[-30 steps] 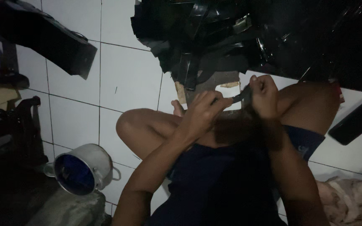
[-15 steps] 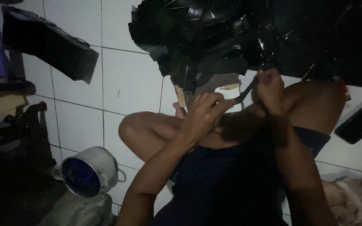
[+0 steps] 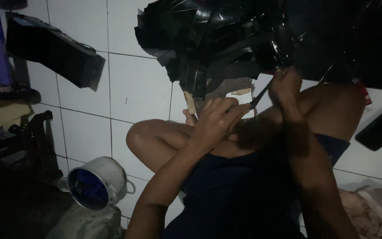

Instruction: The person sits on a tiled floor and uses a knife to cut a black flexible sheet into thin strips. The person holds the sheet against a small wooden block and repeatedly slices off narrow pieces, which accumulate on the floor.

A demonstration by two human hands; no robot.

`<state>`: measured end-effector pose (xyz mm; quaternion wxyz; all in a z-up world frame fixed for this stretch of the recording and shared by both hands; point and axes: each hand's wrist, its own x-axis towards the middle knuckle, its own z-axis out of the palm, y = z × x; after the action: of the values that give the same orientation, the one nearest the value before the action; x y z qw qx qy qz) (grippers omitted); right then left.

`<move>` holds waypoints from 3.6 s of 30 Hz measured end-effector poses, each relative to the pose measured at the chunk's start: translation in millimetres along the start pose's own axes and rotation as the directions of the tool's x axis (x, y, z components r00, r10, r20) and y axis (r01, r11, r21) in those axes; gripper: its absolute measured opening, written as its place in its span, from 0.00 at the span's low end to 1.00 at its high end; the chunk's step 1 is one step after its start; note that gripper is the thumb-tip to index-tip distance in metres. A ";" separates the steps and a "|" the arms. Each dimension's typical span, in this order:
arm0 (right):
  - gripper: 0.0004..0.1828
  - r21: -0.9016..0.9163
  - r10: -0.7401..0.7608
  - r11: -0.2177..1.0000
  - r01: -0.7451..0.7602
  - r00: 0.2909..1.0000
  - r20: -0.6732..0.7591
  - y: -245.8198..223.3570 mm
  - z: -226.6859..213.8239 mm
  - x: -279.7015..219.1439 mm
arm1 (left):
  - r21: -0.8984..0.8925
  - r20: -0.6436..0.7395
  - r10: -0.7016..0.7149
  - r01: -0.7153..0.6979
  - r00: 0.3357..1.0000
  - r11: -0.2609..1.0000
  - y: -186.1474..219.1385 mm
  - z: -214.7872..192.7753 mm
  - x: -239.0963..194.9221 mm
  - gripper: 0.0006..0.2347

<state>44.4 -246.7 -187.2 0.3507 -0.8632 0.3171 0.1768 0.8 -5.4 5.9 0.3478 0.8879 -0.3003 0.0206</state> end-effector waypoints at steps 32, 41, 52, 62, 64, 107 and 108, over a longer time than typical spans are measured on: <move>0.26 0.031 -0.663 0.537 0.843 0.399 0.634 -40.4 -107.0 -263.7 | -0.591 0.430 -0.348 0.552 0.833 0.589 26.8 -22.7 7.7 0.18; 0.17 -0.032 -0.825 0.559 0.829 0.551 -0.129 -71.5 -103.1 -206.1 | 0.187 0.099 0.038 -0.056 0.994 0.981 -3.5 -54.2 -23.2 0.17; 0.11 -0.064 -0.837 0.546 0.835 0.547 -0.007 -86.8 -98.7 -191.8 | 0.105 -0.008 -0.021 0.021 1.000 0.994 -1.3 -16.0 -25.9 0.13; 0.14 -0.105 -0.815 0.561 0.821 0.570 0.106 -84.7 -112.1 -181.8 | -0.054 0.053 -0.161 0.164 0.986 0.985 -6.2 -13.9 -17.4 0.11; 0.13 -0.120 -0.824 0.546 0.829 0.558 0.102 -83.8 -112.7 -179.6 | -0.067 0.094 -0.191 0.198 0.977 0.978 -6.7 -14.5 -14.3 0.10; 0.12 0.575 -0.317 0.790 0.212 0.945 0.088 -78.3 -59.6 -154.7 | -0.117 0.096 -0.105 0.116 0.990 0.986 -9.8 -19.4 -16.0 0.14; 0.12 0.555 -0.316 0.803 0.219 0.945 0.083 -78.7 -60.5 -154.3 | -0.128 0.094 -0.099 0.111 0.991 0.986 -8.0 -21.5 -13.8 0.16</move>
<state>-11.4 -181.3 -25.1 0.6260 -0.7475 0.1971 0.1029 -2.4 19.9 13.9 0.3933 0.8775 -0.2686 -0.0566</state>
